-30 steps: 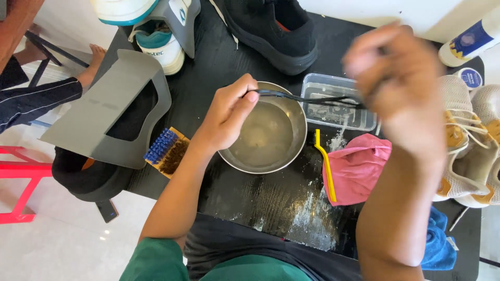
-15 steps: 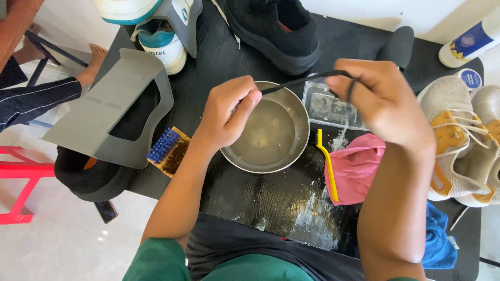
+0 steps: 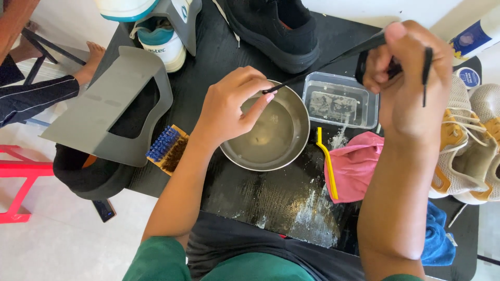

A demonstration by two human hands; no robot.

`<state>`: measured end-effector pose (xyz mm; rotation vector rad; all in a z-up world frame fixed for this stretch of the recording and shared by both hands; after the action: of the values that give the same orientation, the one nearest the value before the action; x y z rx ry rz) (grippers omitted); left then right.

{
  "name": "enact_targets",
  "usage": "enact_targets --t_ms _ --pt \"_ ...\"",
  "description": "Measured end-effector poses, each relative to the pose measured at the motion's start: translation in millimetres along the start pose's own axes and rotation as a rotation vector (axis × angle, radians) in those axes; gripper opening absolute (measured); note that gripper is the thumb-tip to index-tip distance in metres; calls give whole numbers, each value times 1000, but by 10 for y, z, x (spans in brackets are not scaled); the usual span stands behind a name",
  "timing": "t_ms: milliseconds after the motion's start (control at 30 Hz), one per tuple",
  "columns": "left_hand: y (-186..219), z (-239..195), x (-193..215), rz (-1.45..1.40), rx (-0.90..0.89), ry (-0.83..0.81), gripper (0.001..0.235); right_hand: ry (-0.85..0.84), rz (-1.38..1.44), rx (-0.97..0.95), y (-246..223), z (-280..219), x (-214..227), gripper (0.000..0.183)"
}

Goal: The person removes a black shoelace from a shoe, dips it into a bowl of water, and wipes it with a blue cloth. They then proceed to thread the wet shoelace through the eyelets of the black shoe, pulling it tight to secure the lacing.

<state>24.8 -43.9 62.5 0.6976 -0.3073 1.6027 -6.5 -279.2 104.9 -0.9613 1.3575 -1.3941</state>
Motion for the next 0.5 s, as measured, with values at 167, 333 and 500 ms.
enact_targets --t_ms 167,333,500 --pt "-79 -64 -12 105 39 14 13 56 -3 80 -17 -31 121 41" --pt "-92 -70 7 115 59 32 29 50 -13 127 32 -30 191 42" --pt "-121 -105 -37 173 58 -52 36 -180 -229 250 -140 -169 -172 50"
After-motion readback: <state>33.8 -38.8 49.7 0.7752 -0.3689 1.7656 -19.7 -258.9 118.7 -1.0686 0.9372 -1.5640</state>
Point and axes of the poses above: each hand's wrist, its own z-axis towards the middle knuckle, its own x-axis out of the back of the hand, y = z × x, the point moved 7 cm from there along z, towards the middle knuckle, and after that the axes turned 12 degrees about -x, right-handed, at the moved point
